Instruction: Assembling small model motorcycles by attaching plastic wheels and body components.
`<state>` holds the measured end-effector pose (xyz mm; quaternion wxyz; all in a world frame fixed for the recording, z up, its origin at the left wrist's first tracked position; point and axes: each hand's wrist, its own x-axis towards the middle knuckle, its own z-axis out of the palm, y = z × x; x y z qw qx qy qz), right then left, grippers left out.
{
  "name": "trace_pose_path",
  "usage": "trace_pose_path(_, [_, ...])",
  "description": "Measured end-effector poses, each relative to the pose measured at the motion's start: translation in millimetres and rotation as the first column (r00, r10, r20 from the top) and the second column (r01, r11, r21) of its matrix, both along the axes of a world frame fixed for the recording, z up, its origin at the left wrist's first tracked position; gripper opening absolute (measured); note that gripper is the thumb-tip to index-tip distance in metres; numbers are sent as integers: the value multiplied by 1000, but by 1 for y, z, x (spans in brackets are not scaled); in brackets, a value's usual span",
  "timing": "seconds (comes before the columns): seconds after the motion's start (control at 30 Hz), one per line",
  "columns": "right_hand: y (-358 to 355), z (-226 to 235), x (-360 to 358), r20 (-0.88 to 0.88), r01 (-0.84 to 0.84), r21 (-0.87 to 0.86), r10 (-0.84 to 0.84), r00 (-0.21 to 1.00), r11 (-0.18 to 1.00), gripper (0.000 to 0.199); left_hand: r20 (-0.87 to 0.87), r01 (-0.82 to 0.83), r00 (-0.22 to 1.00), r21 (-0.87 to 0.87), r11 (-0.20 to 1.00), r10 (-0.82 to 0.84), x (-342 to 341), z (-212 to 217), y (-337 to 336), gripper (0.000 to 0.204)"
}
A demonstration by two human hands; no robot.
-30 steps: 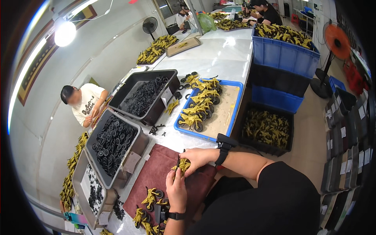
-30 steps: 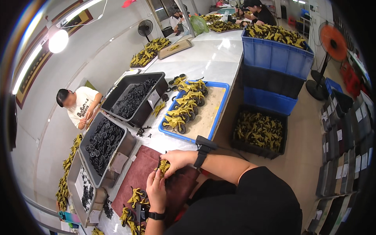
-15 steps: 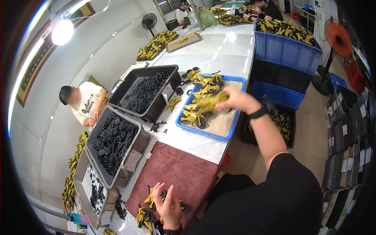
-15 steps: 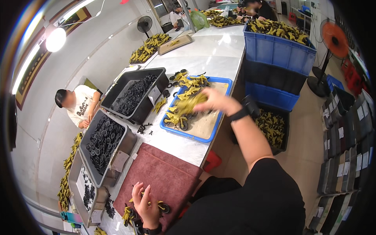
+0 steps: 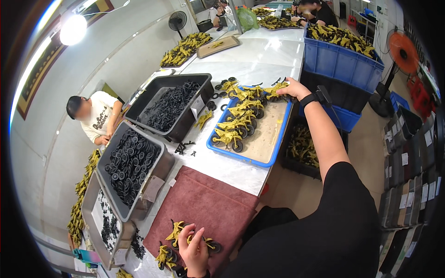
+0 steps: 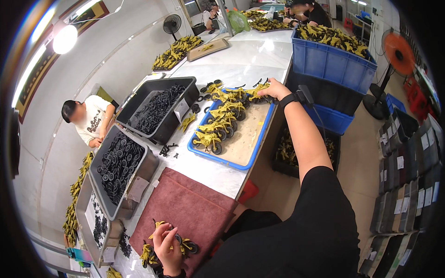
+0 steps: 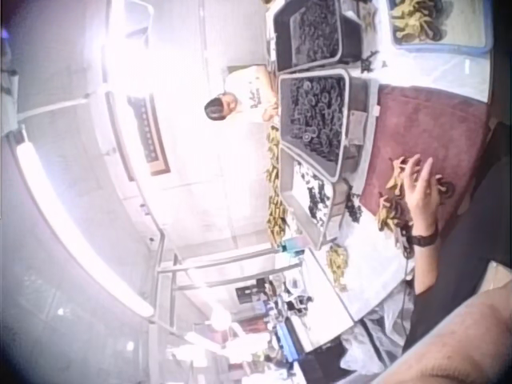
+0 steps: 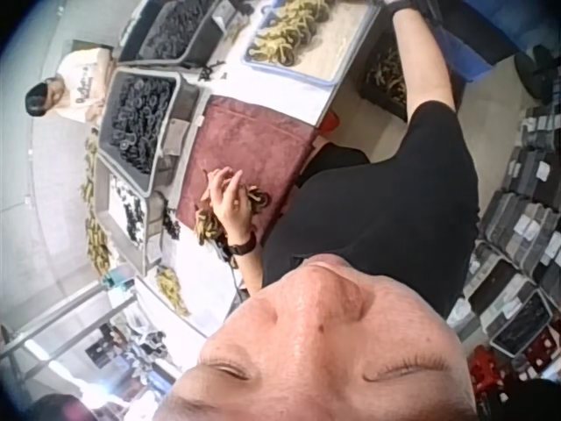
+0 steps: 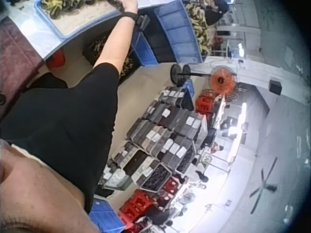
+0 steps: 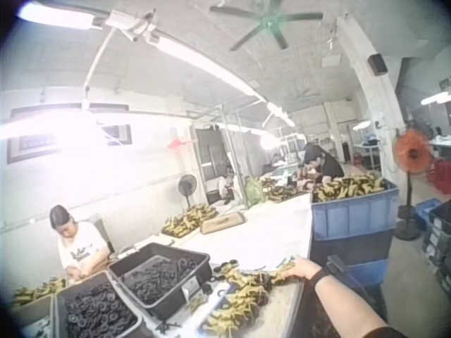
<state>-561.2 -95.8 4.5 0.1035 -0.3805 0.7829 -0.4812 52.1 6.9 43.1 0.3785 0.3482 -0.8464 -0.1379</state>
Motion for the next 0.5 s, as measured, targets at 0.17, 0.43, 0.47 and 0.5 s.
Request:
trace_pose_path(0.17, [-1, 10, 13, 186, -112, 69, 98, 978, 991, 88, 18, -3, 1000, 18, 1000, 3, 3, 1, 1, 38])
trace_pose_path(0.43, [-4, -12, 0, 342, -90, -61, 105, 934, 994, 56, 56, 17, 998, 53, 998, -20, 3, 0, 0, 34])
trace_pose_path(0.47, [-7, -16, -5, 343, -88, -59, 103, 934, 994, 56, 57, 17, 998, 70, 997, -21, 2, 1, 0, 33])
trace_pose_path(0.5, [-11, -17, -7, 278, -43, 50, 27, 960, 998, 56, 59, 17, 998, 70, 997, -21, 2, 1, 0, 33])
